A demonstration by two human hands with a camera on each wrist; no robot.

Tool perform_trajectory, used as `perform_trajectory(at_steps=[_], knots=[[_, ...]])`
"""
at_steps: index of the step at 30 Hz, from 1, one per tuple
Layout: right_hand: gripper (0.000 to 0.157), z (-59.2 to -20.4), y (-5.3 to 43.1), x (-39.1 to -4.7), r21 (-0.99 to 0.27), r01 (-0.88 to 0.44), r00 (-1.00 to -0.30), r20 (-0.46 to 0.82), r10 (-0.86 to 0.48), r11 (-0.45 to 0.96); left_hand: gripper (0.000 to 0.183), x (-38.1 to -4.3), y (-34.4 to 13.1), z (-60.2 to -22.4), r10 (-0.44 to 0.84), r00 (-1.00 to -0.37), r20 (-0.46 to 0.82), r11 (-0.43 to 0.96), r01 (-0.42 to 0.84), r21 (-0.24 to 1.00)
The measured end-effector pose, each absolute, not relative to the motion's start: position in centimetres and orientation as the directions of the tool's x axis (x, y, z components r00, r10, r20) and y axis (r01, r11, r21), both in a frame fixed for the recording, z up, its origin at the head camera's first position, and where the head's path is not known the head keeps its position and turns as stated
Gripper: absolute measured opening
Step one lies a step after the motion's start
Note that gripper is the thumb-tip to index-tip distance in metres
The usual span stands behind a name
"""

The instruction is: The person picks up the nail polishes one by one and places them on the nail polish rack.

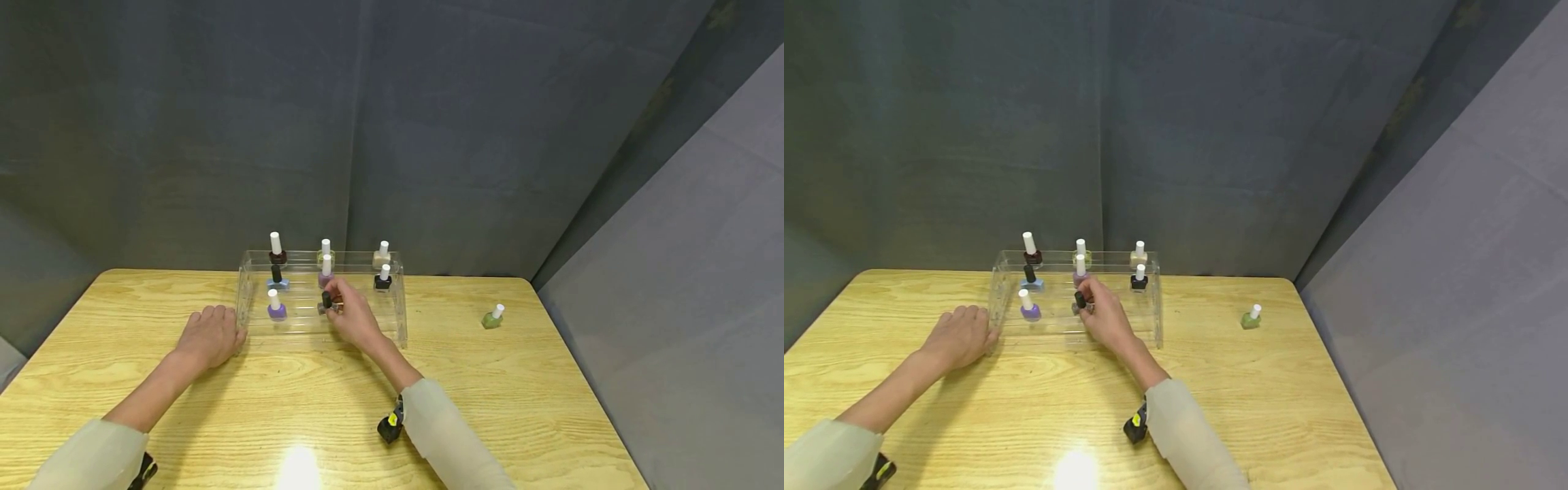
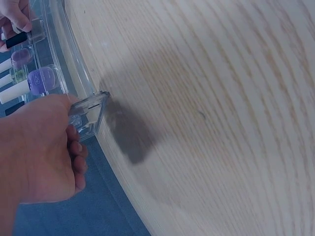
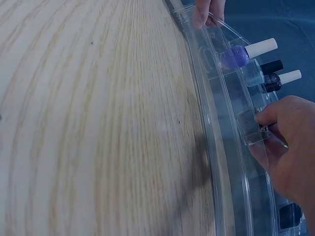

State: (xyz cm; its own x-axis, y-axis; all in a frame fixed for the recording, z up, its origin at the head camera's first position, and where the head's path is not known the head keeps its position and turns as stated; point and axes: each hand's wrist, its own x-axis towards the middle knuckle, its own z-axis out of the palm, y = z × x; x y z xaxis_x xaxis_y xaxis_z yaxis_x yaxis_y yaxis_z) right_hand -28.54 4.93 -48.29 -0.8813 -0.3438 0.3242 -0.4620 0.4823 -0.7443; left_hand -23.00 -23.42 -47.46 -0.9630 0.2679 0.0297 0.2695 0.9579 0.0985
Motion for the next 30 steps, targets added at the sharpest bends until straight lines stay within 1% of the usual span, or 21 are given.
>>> perform_trajectory(at_steps=[8, 19, 23, 30], knots=[[0.041, -48.2, 4.8, -28.4, -0.742, -0.452, -0.887, 0.315, -0.337, 0.495, 0.031, -23.0, -23.5, -47.4, 0.267, -0.963, 0.028, 0.958, 0.269, 0.102], [0.046, -47.7, 5.6, -28.1, -0.739, -0.401, -0.913, 0.269, -0.308, 0.541, 0.033, -23.1, -23.5, -47.5, 0.265, -0.964, 0.022, 0.959, 0.266, 0.097], [0.044, -47.2, 6.7, -27.9, -0.734, -0.414, -0.908, 0.289, -0.303, 0.539, 0.033, -23.2, -23.6, -47.6, 0.263, -0.965, 0.024, 0.959, 0.264, 0.099], [0.035, -46.0, 9.4, -27.5, -0.739, -0.455, -0.89, 0.359, -0.281, 0.496, 0.031, -23.2, -23.5, -47.6, 0.259, -0.966, 0.025, 0.96, 0.26, 0.105]])
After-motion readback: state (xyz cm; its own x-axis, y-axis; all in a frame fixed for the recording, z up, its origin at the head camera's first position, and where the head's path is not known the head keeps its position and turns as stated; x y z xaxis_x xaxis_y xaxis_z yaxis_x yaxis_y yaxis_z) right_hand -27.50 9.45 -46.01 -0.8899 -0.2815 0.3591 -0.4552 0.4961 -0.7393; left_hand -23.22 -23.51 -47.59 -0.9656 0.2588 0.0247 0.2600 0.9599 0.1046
